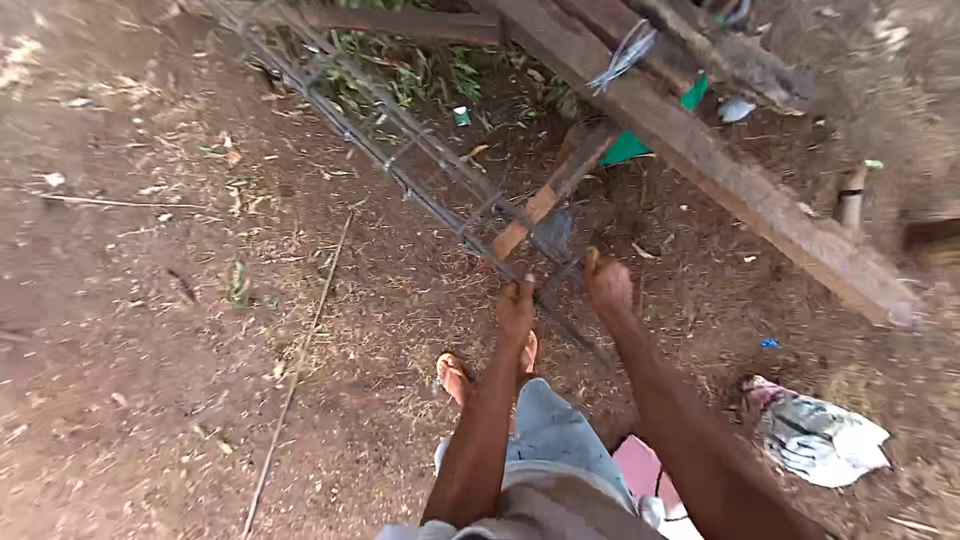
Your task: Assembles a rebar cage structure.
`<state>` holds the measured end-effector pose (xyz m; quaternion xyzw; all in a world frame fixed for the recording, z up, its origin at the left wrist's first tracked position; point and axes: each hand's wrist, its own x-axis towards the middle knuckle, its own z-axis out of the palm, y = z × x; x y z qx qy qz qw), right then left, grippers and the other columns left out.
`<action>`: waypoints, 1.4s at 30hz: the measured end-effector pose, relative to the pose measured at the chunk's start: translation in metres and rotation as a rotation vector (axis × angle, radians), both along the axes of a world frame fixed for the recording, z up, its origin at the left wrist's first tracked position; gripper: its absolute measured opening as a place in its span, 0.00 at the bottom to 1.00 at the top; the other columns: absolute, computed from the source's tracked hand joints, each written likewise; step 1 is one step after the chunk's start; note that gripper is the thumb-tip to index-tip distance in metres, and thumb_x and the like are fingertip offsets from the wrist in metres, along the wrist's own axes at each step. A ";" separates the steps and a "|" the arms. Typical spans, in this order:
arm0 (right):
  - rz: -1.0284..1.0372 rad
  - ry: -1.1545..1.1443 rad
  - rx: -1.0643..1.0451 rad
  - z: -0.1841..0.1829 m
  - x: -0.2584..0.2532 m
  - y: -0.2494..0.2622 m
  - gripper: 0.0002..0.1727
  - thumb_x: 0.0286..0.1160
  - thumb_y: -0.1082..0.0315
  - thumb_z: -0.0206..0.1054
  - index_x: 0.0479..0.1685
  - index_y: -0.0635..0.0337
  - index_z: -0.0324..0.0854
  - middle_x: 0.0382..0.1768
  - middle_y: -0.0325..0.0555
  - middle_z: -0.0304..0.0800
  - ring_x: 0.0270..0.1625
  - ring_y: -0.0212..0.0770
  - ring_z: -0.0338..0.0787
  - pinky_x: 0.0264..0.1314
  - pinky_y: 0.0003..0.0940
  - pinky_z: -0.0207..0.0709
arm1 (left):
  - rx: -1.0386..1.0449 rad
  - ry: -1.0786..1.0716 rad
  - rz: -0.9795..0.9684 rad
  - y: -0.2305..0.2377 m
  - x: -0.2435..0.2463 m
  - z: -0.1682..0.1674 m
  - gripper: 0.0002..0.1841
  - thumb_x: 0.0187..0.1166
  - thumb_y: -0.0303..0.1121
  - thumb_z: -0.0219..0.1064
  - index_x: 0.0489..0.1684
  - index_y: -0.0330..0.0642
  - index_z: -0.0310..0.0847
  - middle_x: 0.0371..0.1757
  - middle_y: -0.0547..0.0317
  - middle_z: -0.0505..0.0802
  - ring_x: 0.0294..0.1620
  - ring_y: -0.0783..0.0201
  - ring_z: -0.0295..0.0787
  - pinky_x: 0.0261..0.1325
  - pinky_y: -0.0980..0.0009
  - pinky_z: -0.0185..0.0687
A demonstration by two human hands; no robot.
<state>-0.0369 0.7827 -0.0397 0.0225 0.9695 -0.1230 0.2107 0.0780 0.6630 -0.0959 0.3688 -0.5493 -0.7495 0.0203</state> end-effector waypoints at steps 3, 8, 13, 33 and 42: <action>-0.008 -0.017 0.064 0.006 0.004 -0.007 0.42 0.94 0.41 0.30 0.48 0.66 0.86 0.51 0.66 0.92 0.62 0.65 0.90 0.62 0.66 0.80 | -0.010 0.011 -0.034 -0.003 -0.001 0.002 0.20 0.93 0.41 0.53 0.45 0.32 0.85 0.40 0.52 0.91 0.43 0.62 0.88 0.54 0.60 0.84; 0.005 -0.058 0.046 0.011 0.003 -0.009 0.41 0.95 0.43 0.32 0.52 0.69 0.86 0.56 0.70 0.90 0.66 0.67 0.88 0.66 0.67 0.76 | 0.113 -0.014 -0.088 -0.018 0.003 0.020 0.19 0.93 0.40 0.54 0.57 0.30 0.81 0.51 0.46 0.91 0.53 0.58 0.87 0.62 0.58 0.81; 0.062 0.055 -0.142 0.019 0.015 0.033 0.38 0.94 0.39 0.39 0.56 0.66 0.82 0.46 0.74 0.88 0.52 0.76 0.89 0.48 0.78 0.77 | 0.136 -0.033 -0.116 -0.015 0.016 0.021 0.27 0.88 0.54 0.59 0.76 0.46 0.75 0.62 0.47 0.89 0.59 0.52 0.86 0.62 0.49 0.82; 0.353 0.128 0.050 0.011 -0.002 0.043 0.33 0.93 0.43 0.46 0.71 0.64 0.79 0.47 0.73 0.91 0.47 0.77 0.92 0.47 0.76 0.80 | 0.053 0.132 -0.140 -0.005 -0.022 0.013 0.22 0.95 0.41 0.47 0.58 0.28 0.79 0.47 0.49 0.91 0.49 0.64 0.88 0.63 0.63 0.84; 0.361 0.081 0.130 0.008 0.004 0.045 0.35 0.93 0.40 0.40 0.75 0.59 0.76 0.47 0.72 0.93 0.53 0.75 0.92 0.54 0.74 0.80 | 0.004 0.073 -0.296 -0.016 -0.015 0.023 0.26 0.96 0.47 0.46 0.70 0.32 0.76 0.62 0.42 0.88 0.63 0.54 0.86 0.72 0.53 0.78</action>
